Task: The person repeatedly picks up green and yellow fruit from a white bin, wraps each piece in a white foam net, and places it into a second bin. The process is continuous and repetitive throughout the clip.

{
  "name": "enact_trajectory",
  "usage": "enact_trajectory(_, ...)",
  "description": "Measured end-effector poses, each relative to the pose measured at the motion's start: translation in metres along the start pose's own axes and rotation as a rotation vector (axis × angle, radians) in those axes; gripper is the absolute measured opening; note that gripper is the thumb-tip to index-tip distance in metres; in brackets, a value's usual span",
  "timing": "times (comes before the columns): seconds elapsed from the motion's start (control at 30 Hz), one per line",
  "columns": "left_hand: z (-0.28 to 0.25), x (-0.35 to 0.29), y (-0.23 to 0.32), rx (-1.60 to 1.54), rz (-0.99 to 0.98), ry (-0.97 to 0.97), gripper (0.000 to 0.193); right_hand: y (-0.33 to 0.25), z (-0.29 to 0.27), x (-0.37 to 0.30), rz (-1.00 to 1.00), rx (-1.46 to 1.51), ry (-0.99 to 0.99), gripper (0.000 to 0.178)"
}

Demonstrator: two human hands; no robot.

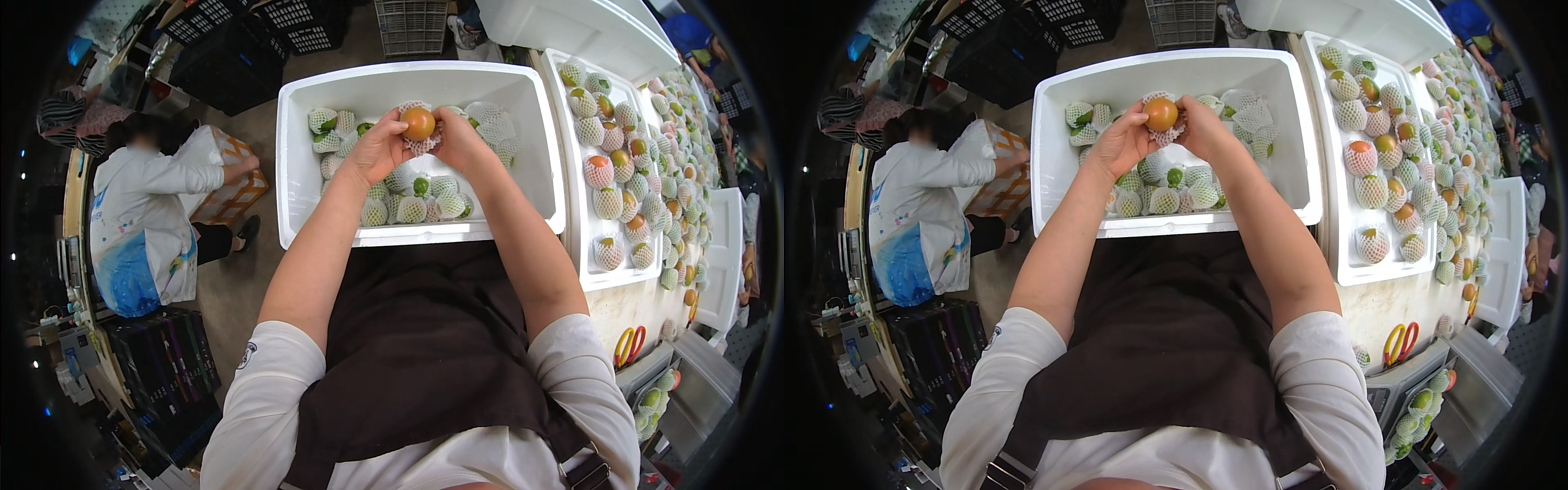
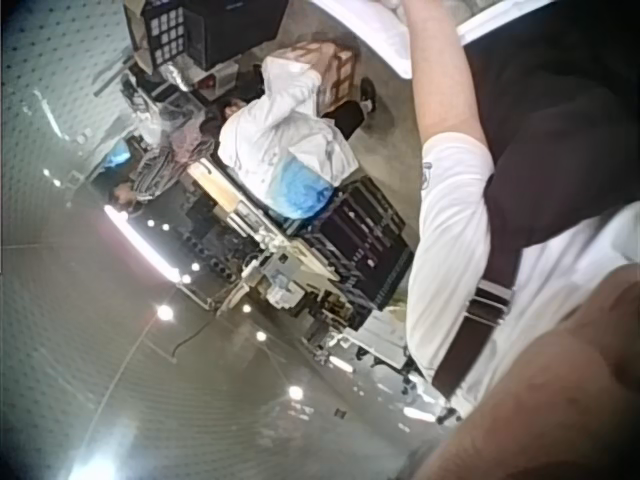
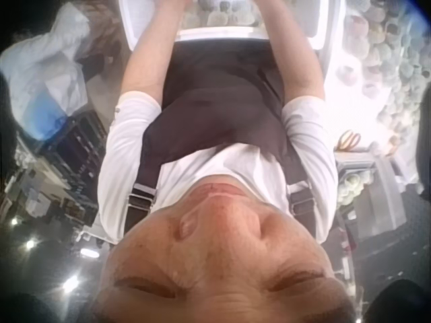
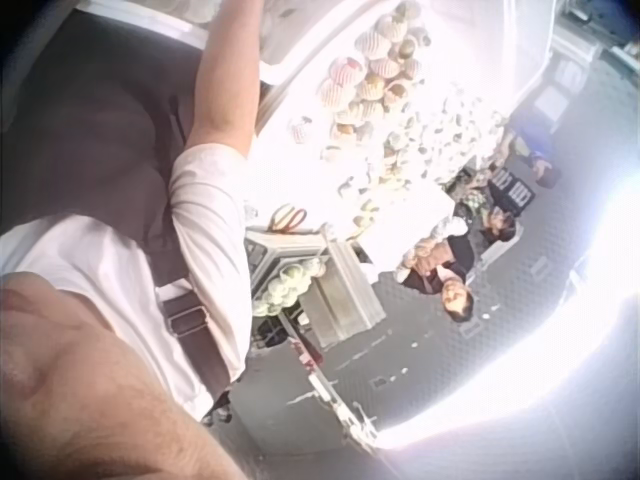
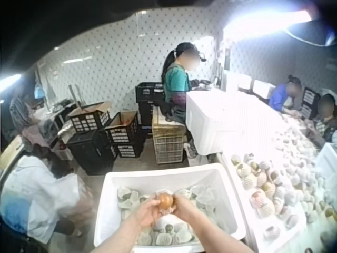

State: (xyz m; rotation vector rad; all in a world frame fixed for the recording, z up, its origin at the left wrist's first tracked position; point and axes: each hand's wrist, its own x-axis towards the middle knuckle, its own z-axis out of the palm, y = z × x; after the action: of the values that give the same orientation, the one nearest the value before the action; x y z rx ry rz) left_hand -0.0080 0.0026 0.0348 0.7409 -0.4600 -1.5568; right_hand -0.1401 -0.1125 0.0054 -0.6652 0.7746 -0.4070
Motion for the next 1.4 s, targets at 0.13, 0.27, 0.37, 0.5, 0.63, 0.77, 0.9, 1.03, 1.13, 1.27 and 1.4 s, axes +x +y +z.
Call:
enact_trajectory(0.13, -0.003, 0.002, -0.002, 0.040, 0.010, 0.044, 0.054, 0.000, -0.001, 0.002, -0.250, -0.183, -0.034, 0.018)
enact_trajectory(0.27, -0.018, 0.007, -0.013, 0.277, 0.011, 0.358, 0.049, 0.007, 0.014, -0.010, -0.760, -0.686, 0.161, 0.015)
enact_trajectory(0.37, -0.025, 0.010, -0.017, 0.311, 0.044, 0.472, 0.040, 0.004, 0.011, -0.010, -0.597, -0.650, 0.128, 0.021)
enact_trajectory(0.5, -0.031, 0.015, -0.021, 0.225, 0.010, 0.345, 0.031, 0.009, 0.011, -0.015, -0.851, -0.902, 0.123, 0.047)
enact_trajectory(0.63, -0.040, 0.020, -0.031, 0.398, -0.141, 0.345, 0.050, 0.007, 0.015, -0.033, -0.675, -1.047, 0.066, 0.067)
enact_trajectory(0.77, -0.032, 0.015, -0.018, 0.327, -0.092, 0.307, 0.047, -0.001, 0.004, -0.092, -0.747, -0.716, 0.313, 0.059)
enact_trajectory(0.9, -0.046, 0.020, -0.013, 0.367, -0.152, 0.287, 0.043, -0.003, -0.027, -0.226, -0.699, -0.498, 0.239, 0.047)
enact_trajectory(1.03, -0.058, 0.027, -0.021, 0.467, -0.161, 0.304, 0.045, 0.028, -0.093, -0.346, -0.716, -0.494, 0.466, 0.041)
enact_trajectory(1.13, -0.060, 0.028, -0.024, 0.482, -0.186, 0.303, 0.045, 0.035, -0.132, -0.449, -0.535, -0.660, 0.831, 0.046)
enact_trajectory(1.27, -0.059, 0.026, -0.022, 0.493, -0.216, 0.308, 0.043, 0.049, -0.175, -0.555, -0.454, -0.861, 1.231, 0.043)
enact_trajectory(1.4, -0.066, 0.028, -0.022, 0.520, -0.249, 0.324, 0.041, 0.068, -0.195, -0.609, -0.412, -0.858, 1.423, 0.038)
